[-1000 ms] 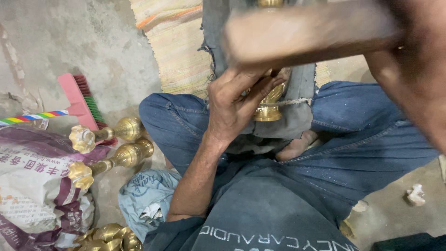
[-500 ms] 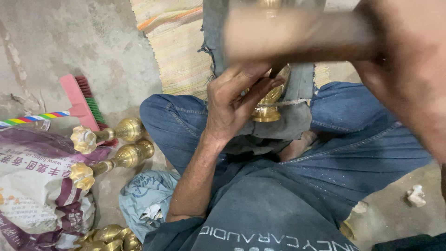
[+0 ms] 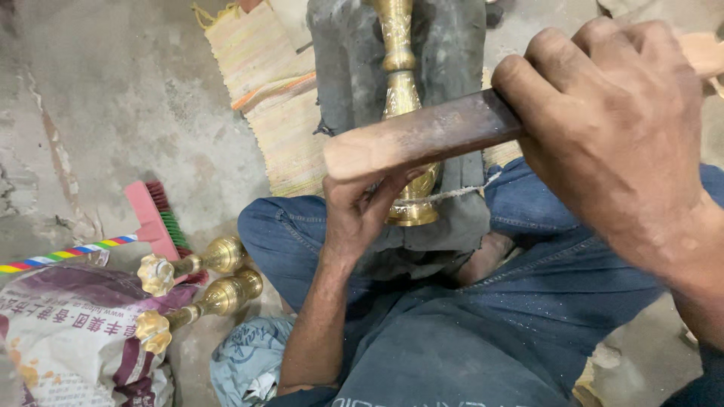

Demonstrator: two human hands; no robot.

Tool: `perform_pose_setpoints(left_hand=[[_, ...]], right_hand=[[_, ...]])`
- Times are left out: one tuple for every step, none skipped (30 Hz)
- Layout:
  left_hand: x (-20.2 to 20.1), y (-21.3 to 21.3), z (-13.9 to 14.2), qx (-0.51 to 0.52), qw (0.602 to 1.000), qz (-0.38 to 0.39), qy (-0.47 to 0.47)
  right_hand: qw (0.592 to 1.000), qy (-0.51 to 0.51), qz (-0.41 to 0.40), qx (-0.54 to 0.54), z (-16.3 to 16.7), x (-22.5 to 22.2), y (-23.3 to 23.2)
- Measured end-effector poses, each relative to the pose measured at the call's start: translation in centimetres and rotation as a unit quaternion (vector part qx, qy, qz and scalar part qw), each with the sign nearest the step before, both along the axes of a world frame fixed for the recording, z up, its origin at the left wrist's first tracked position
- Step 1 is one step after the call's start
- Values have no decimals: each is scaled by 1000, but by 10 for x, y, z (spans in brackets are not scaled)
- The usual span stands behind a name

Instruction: The person sits cross-legged on the floor and engraves decorative patterns into a brass vase, holding a chisel against the metal and striking it with a wooden mallet. They reposition the vase and the chisel between strikes to work on different areas of the design.

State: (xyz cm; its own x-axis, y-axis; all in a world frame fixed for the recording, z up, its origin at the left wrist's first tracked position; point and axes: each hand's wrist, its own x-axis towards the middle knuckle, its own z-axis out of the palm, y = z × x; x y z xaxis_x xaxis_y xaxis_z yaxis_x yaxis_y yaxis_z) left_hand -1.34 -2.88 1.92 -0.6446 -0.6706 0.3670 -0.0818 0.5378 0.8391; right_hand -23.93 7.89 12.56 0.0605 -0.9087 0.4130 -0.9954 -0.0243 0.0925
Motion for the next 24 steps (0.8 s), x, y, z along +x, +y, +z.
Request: perform_pose_setpoints(left_hand=[[0,-1,-2,-10,1000,15,-2],[1,-1,-4,-16,999,32,-5],[3,-1,-6,-13,1000,18,-2],[5,-2,-8,-13,1000,4,4],[8,-3,-10,-13,1000,-12,8],[9,-4,-13,17,1000,-10,10],[11,-5,-15,46,999,-8,13],[14,-6,-17,76,997,-6,15],[16,-7,-18,24,1000,-11,14],[17,-8,-18,-30,999,-16,15],[18,-9,-18,-83,996,-20,16],[16,-10,-18,-16,999,-2,50],[12,-11,-17,52,995,14,85],[6,-12,-17,119,985,30,121],[-2,-14,-16,167,962,41,211],[-12,-18,-17,214,929,53,297],[-23,-21,-17,259,886,66,379],[-32,-24,-19,273,878,82,385],[-40,-28,-20,285,869,99,393],[-46,-31,-22,296,859,116,401],[-48,-34,-23,286,860,121,405],[-50,-36,-25,281,861,124,406],[-51,-38,-26,276,862,122,407],[-52,-40,-27,283,864,125,397]], right_hand=[[1000,-1,-2,1,-1,0,1],[1000,-2,-4,3,-2,0,1],[999,37,-11,7,-3,1,2],[999,36,-14,5,-5,0,2],[999,35,-16,3,-7,0,3],[1000,-7,-12,-1,-10,0,3],[999,-50,-9,-6,-13,-1,2],[1000,-6,-14,-15,-16,0,3],[999,38,-20,-25,-20,2,3],[999,40,-17,-32,-23,2,2],[998,42,-15,-40,-27,2,2],[999,-1,-4,-44,-33,4,-3],[998,-42,5,-48,-38,2,-6],[981,-193,14,-25,-48,5,-16],[941,-339,25,-2,-58,9,-28],[891,-445,-6,91,-69,9,-38],[820,-541,-36,184,-80,10,-48],[823,-541,3,172,-92,10,-53],[826,-539,43,159,-101,11,-57],[827,-536,84,147,-109,11,-60],[830,-533,60,151,-115,12,-62],[832,-532,31,154,-118,15,-62],[834,-529,-2,155,-119,18,-61],[844,-519,-14,135,-119,22,-60]])
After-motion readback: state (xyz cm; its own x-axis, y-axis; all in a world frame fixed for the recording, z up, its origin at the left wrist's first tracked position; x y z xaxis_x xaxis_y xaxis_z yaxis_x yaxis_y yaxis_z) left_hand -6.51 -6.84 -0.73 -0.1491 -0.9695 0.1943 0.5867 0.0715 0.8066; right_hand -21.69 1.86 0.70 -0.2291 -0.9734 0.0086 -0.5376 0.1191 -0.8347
